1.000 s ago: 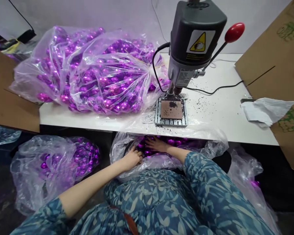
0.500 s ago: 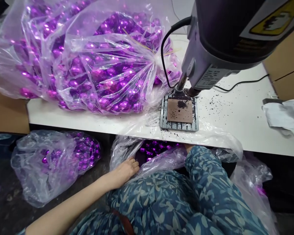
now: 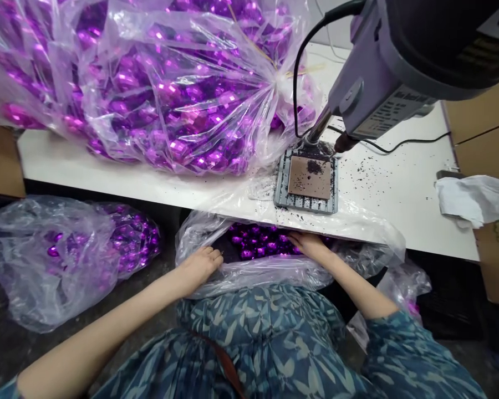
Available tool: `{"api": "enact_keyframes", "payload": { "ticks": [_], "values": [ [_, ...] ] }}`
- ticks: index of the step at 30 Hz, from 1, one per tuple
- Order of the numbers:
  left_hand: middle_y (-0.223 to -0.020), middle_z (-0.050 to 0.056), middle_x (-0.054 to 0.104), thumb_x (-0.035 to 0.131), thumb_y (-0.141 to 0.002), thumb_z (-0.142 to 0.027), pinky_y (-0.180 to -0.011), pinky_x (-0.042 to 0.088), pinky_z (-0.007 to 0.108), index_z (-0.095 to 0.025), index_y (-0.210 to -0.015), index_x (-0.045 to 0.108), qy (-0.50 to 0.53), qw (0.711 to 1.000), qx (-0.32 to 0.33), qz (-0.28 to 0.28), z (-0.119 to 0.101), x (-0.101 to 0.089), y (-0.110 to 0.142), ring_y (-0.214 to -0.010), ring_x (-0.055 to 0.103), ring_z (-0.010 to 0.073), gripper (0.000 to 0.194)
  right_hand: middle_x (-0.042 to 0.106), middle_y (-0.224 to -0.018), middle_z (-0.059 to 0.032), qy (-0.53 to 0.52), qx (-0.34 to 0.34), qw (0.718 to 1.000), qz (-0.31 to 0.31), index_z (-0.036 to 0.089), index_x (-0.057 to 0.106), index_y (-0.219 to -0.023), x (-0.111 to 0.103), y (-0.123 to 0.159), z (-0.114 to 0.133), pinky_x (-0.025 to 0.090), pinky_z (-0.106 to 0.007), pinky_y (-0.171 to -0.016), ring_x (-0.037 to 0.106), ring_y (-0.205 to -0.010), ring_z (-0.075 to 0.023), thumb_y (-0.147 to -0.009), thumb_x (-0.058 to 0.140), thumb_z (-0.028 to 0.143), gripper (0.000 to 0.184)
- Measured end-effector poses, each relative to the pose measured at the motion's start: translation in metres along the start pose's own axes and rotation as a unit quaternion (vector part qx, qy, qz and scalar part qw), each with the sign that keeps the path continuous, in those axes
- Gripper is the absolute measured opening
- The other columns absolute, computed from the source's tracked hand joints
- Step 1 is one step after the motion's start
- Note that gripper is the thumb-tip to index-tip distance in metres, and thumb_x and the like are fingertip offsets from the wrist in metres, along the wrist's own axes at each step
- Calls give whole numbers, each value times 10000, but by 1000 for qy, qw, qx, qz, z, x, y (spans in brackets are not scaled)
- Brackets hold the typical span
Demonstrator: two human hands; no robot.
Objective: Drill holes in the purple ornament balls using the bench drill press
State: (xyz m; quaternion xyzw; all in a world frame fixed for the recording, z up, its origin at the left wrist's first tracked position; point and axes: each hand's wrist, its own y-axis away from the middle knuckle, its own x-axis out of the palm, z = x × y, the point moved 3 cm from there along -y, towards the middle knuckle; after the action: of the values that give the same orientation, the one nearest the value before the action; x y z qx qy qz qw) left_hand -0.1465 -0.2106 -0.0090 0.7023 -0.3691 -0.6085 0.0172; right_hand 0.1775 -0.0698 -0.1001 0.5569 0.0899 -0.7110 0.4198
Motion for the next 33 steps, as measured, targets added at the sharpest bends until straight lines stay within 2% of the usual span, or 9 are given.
{"api": "enact_keyframes", "payload": {
  "ticks": [5,15,20,25,28,31,33],
  "values": [
    [-925,119,703,484,-1017,-168,-865,477,391,-154,-896,666,9,1000,-19,-16,-4,0,-4,-876,641,259,219,624,-1293,-99,-20,-10,997,75,172,590,-1269,8,58,1,577,-414,-1019,619,-1169,-167,-927,578,493,469],
    [-929,114,725,523,-998,-172,-863,496,360,-160,-905,709,-7,999,-49,-23,-9,-12,-5,-894,682,249,208,625,-1286,-98,-21,-15,997,78,162,584,-1276,-4,122,-12,578,-421,-1017,621,-1170,-172,-922,587,494,485],
    [-914,119,723,544,-986,-164,-844,499,365,-162,-890,734,3,997,-69,-28,2,-17,-1,-879,689,261,213,624,-1293,-99,-3,-10,1000,2,172,590,-1268,-11,123,-1,577,-413,-1018,619,-1168,-166,-928,577,491,467],
    [-845,94,672,584,-964,-186,-809,500,352,-174,-776,712,36,994,-73,-67,25,-19,14,-795,656,236,228,638,-1253,-94,29,-52,995,-81,168,600,-1243,-42,125,27,587,-387,-986,628,-1123,-150,-931,574,490,450],
    [-840,69,639,576,-964,-195,-856,501,352,-179,-710,668,54,995,-23,-80,20,-24,18,-793,626,216,270,667,-1044,-51,48,-76,985,-146,143,630,-1105,-70,141,45,584,-293,-844,626,-924,-92,-938,573,466,368],
    [-833,38,616,514,-985,-167,-975,474,375,-181,-712,629,79,991,46,-98,7,-38,19,-812,610,196,296,598,-735,-7,67,-76,969,-224,141,608,-805,-98,161,59,456,-201,-689,542,-701,-51,-952,555,276,207],
    [-819,25,599,476,-1000,-154,-957,470,344,-185,-730,611,103,984,76,-123,4,-52,19,-805,603,183,304,569,-676,3,75,-69,959,-266,153,592,-773,-109,171,66,406,-203,-654,515,-654,-50,-936,564,205,174]
  ]
}}
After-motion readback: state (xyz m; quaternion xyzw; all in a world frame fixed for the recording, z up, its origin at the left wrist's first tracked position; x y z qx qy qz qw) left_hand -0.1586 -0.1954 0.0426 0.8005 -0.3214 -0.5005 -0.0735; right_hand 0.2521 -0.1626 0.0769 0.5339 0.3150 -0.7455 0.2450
